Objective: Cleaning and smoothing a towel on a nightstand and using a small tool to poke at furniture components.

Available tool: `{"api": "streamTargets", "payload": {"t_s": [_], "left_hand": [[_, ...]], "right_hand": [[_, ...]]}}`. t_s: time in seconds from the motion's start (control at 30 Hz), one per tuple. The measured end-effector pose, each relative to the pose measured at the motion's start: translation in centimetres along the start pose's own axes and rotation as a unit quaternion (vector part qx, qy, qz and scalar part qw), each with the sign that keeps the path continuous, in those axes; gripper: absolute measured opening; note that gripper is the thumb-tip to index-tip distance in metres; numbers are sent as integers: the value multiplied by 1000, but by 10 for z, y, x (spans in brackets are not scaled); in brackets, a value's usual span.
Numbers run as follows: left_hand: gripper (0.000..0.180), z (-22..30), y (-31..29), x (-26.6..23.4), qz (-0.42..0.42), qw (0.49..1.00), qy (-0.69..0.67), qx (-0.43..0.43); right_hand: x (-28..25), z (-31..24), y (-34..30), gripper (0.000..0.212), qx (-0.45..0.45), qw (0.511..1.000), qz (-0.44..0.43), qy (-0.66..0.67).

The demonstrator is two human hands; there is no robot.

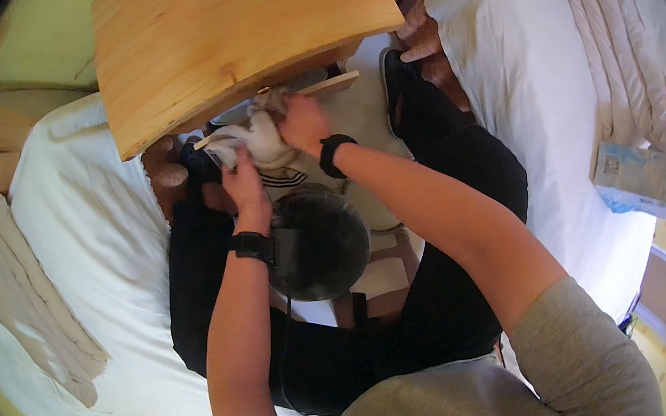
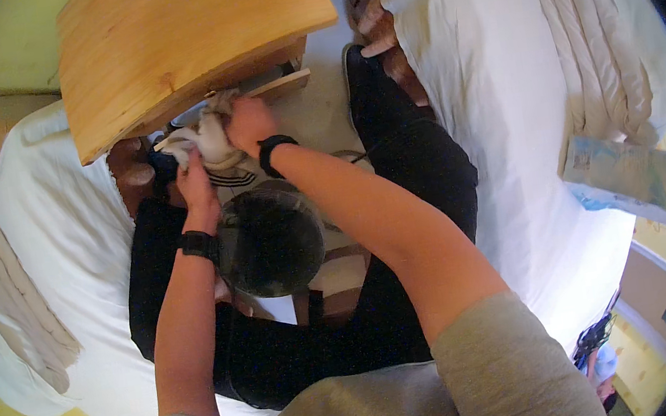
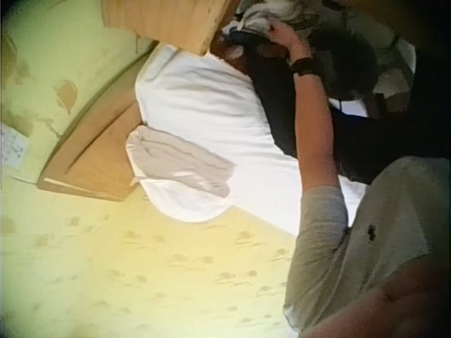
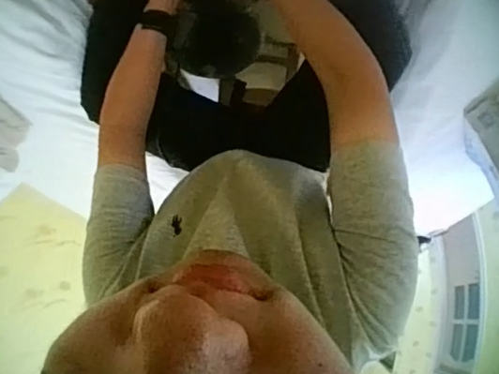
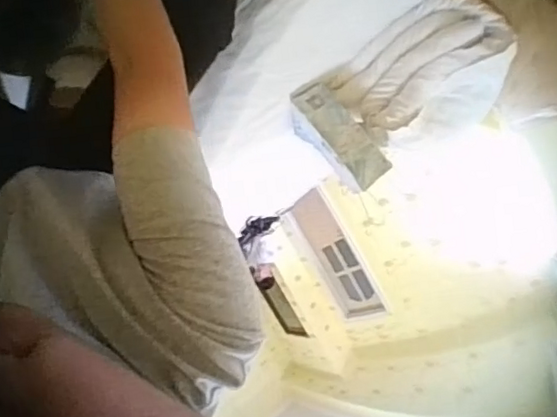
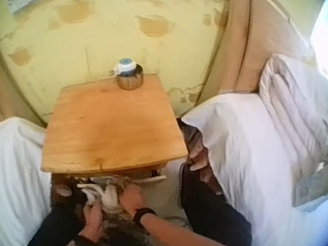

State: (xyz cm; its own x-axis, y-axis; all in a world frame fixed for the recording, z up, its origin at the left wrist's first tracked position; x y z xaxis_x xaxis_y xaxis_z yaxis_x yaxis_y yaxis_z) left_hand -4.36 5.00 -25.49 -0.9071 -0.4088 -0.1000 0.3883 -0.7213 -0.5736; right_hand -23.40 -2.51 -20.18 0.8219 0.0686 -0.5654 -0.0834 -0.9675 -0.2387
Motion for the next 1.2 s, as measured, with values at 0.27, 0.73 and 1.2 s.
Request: {"api": "streamTargets", "payload": {"t_s": [0.27,0.73,1.2], "left_hand": [[59,50,53,-59,134,973,118,144],[46,57,19,64,69,937,230,253],[49,63,-11,106,-19,924,314,219]], "right_hand": [[45,-34,-1,32,2,997,-22,79],[-50,45,2,36,9,997,75,18],[-91,62,4,26,47,996,78,10]]}}
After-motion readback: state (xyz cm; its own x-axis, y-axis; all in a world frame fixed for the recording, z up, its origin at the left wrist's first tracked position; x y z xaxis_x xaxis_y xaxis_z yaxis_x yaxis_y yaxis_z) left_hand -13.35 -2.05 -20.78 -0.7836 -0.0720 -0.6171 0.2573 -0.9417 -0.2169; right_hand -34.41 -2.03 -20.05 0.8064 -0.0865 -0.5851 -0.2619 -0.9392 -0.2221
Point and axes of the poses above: each hand's wrist, its own y-axis towards the middle knuckle, its own x-axis out of the palm, z = x × y, the point moved 7 cm from there along y, towards the middle knuckle, and after that the axes turned 6 degrees about y, right-handed, at the moved point
